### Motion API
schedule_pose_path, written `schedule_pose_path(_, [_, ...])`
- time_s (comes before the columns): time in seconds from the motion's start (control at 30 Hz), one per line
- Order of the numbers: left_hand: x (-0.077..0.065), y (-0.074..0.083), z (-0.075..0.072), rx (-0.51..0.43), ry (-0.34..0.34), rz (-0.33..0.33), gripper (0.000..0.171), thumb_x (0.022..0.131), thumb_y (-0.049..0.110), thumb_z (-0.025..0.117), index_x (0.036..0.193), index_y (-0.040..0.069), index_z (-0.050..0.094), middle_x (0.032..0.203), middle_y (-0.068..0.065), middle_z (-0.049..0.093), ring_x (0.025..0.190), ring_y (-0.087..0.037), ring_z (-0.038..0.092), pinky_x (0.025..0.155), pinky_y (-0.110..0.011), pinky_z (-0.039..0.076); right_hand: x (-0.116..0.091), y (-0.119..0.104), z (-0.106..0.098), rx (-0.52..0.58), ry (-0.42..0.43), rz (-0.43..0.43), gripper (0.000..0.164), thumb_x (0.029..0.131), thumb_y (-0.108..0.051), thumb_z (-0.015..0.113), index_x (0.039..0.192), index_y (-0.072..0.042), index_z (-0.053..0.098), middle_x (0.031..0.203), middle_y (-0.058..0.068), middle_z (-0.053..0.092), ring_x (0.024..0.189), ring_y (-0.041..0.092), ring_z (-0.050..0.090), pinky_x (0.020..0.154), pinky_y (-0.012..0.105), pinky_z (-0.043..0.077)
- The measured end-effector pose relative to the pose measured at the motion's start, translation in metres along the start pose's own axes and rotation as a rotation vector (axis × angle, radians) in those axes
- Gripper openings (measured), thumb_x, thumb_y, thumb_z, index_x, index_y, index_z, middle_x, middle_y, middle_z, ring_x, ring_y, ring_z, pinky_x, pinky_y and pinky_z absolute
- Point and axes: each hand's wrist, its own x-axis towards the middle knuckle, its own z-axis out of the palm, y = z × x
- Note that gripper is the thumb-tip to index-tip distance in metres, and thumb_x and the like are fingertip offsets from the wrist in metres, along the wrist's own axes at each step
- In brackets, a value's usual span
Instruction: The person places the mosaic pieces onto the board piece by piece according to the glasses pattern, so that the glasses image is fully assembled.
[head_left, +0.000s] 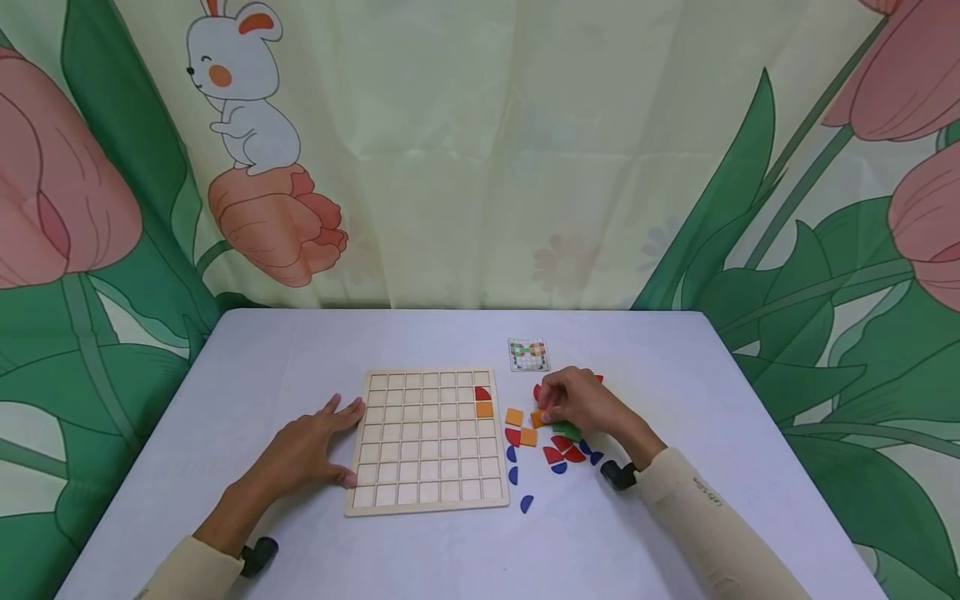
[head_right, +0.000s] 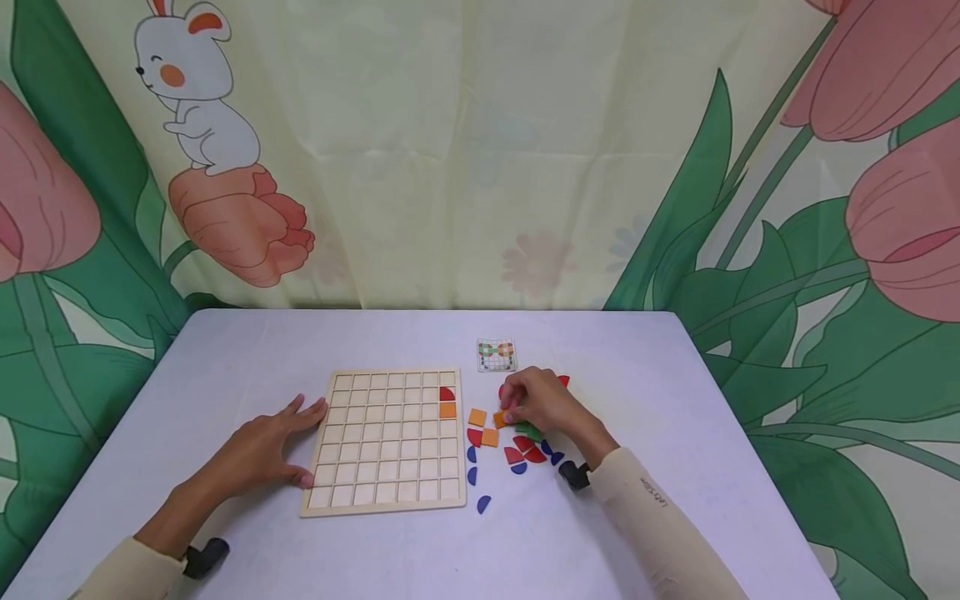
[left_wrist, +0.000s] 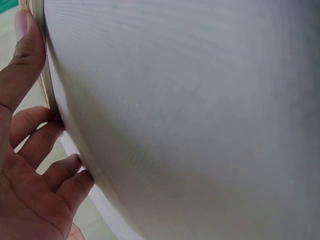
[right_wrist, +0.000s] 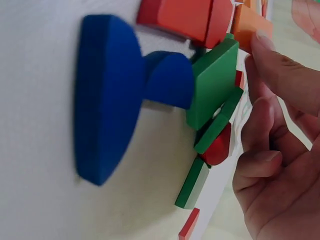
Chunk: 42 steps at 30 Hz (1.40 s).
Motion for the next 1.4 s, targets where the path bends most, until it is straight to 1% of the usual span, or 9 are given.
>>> schedule_pose_path(0.13, [-0.001,0.001,0.000,0.003,0.003,0.003,0.125,0.055,0.053,0.099,0.161,0.014,0.046,0.165,-0.033,0.038,0.134,-0.064,0.054,0.102,-0.071,0.049,0.001,-0.003,0.000,0.033,0.028,-0.017,0.015,0.088,-0.013,0.087,0.088,-0.018,0.074,0.089,-0.003,0.073,0.083,0.019,0.061,0.073,0.026,0.054])
schedule_pose_path(0.27, [-0.001,0.001,-0.001,0.004,0.001,0.001,0.125,0.055,0.052,0.099,0.161,0.014,0.046,0.165,-0.032,0.038,0.135,-0.064,0.053,0.102,-0.071,0.049,0.006,-0.012,0.003,0.058,0.060,-0.046,0.013,0.089,-0.015,0.087,0.090,-0.019,0.075,0.088,-0.003,0.073,0.080,0.020,0.060,0.070,0.025,0.053])
schedule_pose_path(0.33, [-0.002,0.001,-0.001,0.001,0.001,-0.002,0.125,0.055,0.052,0.099,0.162,0.014,0.046,0.165,-0.031,0.038,0.135,-0.064,0.053,0.102,-0.071,0.049,0.010,-0.018,0.007,0.065,0.074,-0.064,0.013,0.089,-0.015,0.087,0.090,-0.018,0.075,0.088,-0.003,0.073,0.079,0.020,0.060,0.069,0.025,0.053])
schedule_pose_path(0.57, [-0.003,0.001,0.000,-0.007,0.006,-0.005,0.125,0.055,0.052,0.099,0.162,0.014,0.045,0.165,-0.033,0.037,0.134,-0.065,0.054,0.102,-0.072,0.049,0.024,-0.043,0.022,0.082,0.117,-0.081,0.013,0.088,-0.015,0.088,0.089,-0.019,0.076,0.085,-0.004,0.072,0.079,0.018,0.060,0.069,0.025,0.051])
schedule_pose_path(0.77, [-0.003,0.000,0.000,-0.009,0.006,0.002,0.125,0.055,0.052,0.099,0.162,0.014,0.046,0.165,-0.033,0.037,0.134,-0.065,0.054,0.102,-0.072,0.048,0.034,-0.054,0.034,0.101,0.139,-0.108,0.013,0.089,-0.014,0.088,0.088,-0.020,0.076,0.082,-0.005,0.071,0.077,0.017,0.060,0.066,0.025,0.048])
schedule_pose_path(0.93, [-0.003,0.000,0.000,-0.005,0.009,0.008,0.125,0.055,0.053,0.099,0.161,0.014,0.046,0.164,-0.033,0.038,0.133,-0.065,0.054,0.102,-0.072,0.049,0.043,-0.064,0.041,0.093,0.136,-0.076,0.014,0.089,-0.015,0.088,0.085,-0.020,0.075,0.081,-0.004,0.071,0.078,0.018,0.060,0.067,0.028,0.047])
schedule_pose_path(1.13, [-0.003,0.001,-0.001,-0.007,0.007,0.006,0.125,0.055,0.053,0.099,0.161,0.014,0.046,0.164,-0.033,0.038,0.133,-0.065,0.054,0.102,-0.071,0.049,0.053,-0.076,0.049,0.070,0.136,-0.027,0.014,0.090,-0.017,0.088,0.084,-0.020,0.075,0.079,-0.004,0.070,0.080,0.017,0.062,0.071,0.031,0.049])
schedule_pose_path(1.27, [-0.002,0.002,0.000,-0.006,0.006,0.003,0.124,0.055,0.052,0.099,0.161,0.014,0.046,0.165,-0.032,0.038,0.135,-0.064,0.053,0.103,-0.071,0.049,0.057,-0.082,0.051,0.064,0.122,0.001,0.015,0.090,-0.018,0.088,0.083,-0.020,0.075,0.078,-0.003,0.071,0.077,0.017,0.063,0.072,0.031,0.050])
schedule_pose_path(1.4, [-0.002,0.003,0.000,0.001,0.010,0.002,0.124,0.055,0.052,0.099,0.161,0.013,0.047,0.165,-0.030,0.039,0.136,-0.063,0.053,0.103,-0.071,0.049,0.058,-0.084,0.052,0.046,0.116,0.032,0.015,0.090,-0.018,0.087,0.082,-0.020,0.074,0.078,-0.002,0.070,0.075,0.018,0.063,0.070,0.031,0.051])
